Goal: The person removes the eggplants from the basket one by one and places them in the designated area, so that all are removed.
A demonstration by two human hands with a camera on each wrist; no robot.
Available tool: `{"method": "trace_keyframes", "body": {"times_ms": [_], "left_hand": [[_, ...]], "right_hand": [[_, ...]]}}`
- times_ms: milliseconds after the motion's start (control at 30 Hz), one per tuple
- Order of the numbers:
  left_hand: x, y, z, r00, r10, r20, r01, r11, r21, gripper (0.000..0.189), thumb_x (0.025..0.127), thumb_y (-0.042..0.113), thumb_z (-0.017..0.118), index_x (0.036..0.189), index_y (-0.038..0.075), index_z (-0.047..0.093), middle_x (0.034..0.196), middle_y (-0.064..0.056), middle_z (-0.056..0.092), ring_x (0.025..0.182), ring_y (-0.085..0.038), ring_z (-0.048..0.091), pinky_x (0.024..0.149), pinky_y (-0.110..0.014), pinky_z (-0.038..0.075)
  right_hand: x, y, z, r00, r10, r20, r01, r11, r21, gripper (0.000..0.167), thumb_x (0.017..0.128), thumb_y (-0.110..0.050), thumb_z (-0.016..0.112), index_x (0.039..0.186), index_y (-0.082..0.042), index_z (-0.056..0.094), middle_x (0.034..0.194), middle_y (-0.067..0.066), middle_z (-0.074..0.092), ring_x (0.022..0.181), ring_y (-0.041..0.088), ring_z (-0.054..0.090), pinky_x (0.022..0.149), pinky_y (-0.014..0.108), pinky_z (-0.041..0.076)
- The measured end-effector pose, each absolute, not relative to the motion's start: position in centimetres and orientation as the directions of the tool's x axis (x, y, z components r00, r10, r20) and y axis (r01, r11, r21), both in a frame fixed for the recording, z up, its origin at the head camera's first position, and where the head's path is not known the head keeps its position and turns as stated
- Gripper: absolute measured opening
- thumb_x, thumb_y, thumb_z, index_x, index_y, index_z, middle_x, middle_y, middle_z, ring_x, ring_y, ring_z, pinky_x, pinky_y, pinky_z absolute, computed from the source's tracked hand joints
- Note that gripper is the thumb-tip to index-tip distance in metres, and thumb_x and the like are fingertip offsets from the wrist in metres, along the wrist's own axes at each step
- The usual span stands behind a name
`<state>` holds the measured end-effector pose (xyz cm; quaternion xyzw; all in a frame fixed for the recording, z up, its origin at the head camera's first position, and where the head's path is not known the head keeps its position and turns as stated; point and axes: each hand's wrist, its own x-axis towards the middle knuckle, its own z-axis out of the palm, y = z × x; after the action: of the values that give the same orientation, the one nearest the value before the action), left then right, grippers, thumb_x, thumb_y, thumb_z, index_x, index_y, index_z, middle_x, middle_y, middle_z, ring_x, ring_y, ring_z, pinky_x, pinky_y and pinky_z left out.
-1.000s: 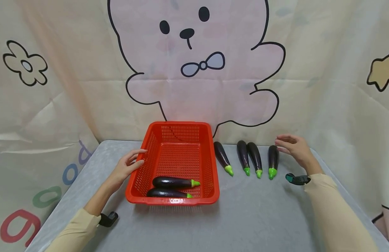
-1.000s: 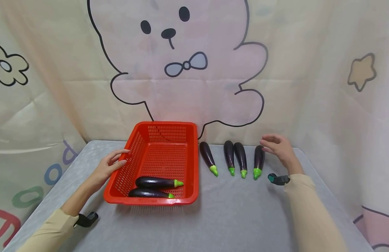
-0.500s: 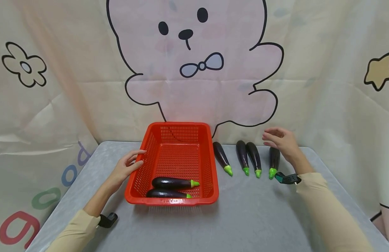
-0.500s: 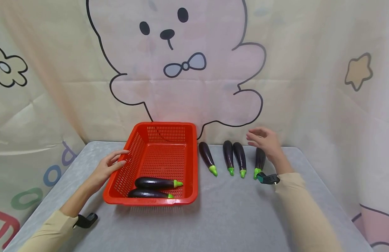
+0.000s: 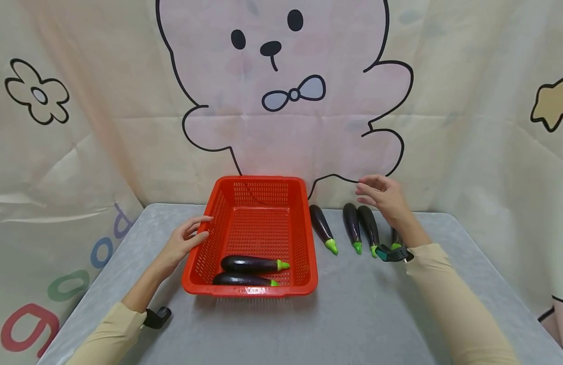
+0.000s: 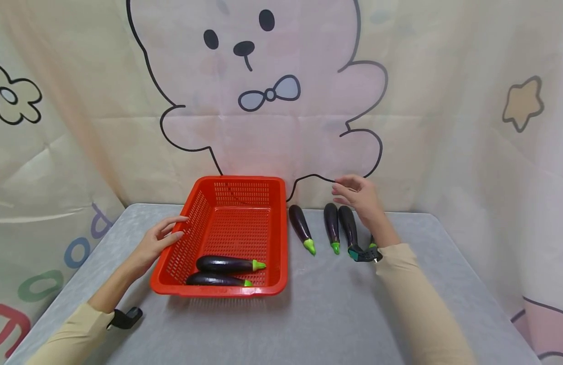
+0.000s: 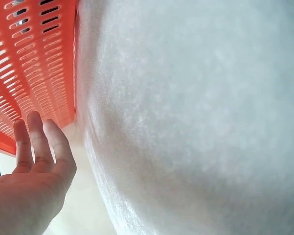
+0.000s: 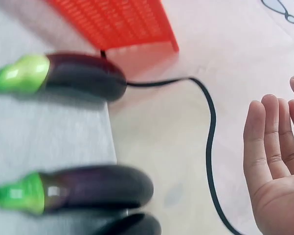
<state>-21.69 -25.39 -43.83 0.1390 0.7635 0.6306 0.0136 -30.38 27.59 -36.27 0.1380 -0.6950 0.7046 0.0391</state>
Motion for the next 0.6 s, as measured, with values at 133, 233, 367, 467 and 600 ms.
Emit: {"method": "trace_keyframes", "body": {"times_ms": [133, 233, 367, 467, 600], "left_hand": [[-21.8, -25.4, -43.8, -0.959, 0.235, 0.16, 0.2, 0.16, 0.967, 0.045, 0.102, 0.015, 0.06, 0.144, 0.004, 0.05, 0.142, -0.027, 0.05, 0.116, -0.044, 0.06, 0.083, -0.037, 0.057], [-21.9, -25.4, -43.8, -0.957, 0.239, 0.165, 0.206, 0.157, 0.966, 0.045, 0.102, 0.015, 0.06, 0.144, 0.003, 0.049, 0.143, -0.027, 0.05, 0.116, -0.043, 0.06, 0.084, -0.037, 0.057], [-21.9, -25.4, -43.8, -0.957, 0.234, 0.17, 0.21, 0.16, 0.964, 0.045, 0.102, 0.015, 0.06, 0.144, 0.003, 0.049, 0.143, -0.026, 0.05, 0.114, -0.04, 0.061, 0.084, -0.037, 0.057], [-21.8, -25.4, -43.7, -0.959, 0.229, 0.17, 0.21, 0.165, 0.964, 0.046, 0.102, 0.016, 0.061, 0.144, 0.003, 0.05, 0.142, -0.026, 0.051, 0.114, -0.04, 0.062, 0.084, -0.038, 0.057], [-21.6, -25.3, -43.7, -0.959, 0.23, 0.164, 0.206, 0.172, 0.963, 0.046, 0.102, 0.016, 0.061, 0.145, 0.003, 0.049, 0.142, -0.026, 0.051, 0.115, -0.042, 0.061, 0.085, -0.037, 0.057]], "right_hand": [[-30.5, 26.3, -36.1, -0.954, -0.14, 0.265, -0.258, -0.067, -0.964, 0.023, 0.096, -0.009, 0.071, 0.116, 0.003, 0.066, 0.107, 0.019, 0.066, 0.093, 0.028, 0.069, 0.08, 0.037, 0.059], [-30.7, 25.3, -36.0, -0.952, -0.143, 0.269, -0.26, -0.082, -0.962, 0.021, 0.097, -0.009, 0.071, 0.115, 0.001, 0.067, 0.106, 0.018, 0.066, 0.093, 0.027, 0.069, 0.079, 0.036, 0.059], [-31.0, 23.8, -35.9, -0.95, -0.159, 0.267, -0.251, -0.112, -0.961, 0.028, 0.096, -0.009, 0.072, 0.118, 0.007, 0.063, 0.105, 0.019, 0.065, 0.095, 0.03, 0.068, 0.08, 0.037, 0.059], [-31.2, 22.4, -35.8, -0.948, -0.174, 0.265, -0.244, -0.13, -0.961, 0.035, 0.096, -0.009, 0.072, 0.121, 0.012, 0.059, 0.105, 0.019, 0.065, 0.097, 0.034, 0.066, 0.081, 0.038, 0.059], [-31.3, 20.8, -35.4, -0.942, -0.209, 0.264, -0.237, -0.146, -0.96, 0.032, 0.096, -0.009, 0.072, 0.12, 0.01, 0.06, 0.106, 0.018, 0.064, 0.098, 0.035, 0.065, 0.083, 0.04, 0.058]]}}
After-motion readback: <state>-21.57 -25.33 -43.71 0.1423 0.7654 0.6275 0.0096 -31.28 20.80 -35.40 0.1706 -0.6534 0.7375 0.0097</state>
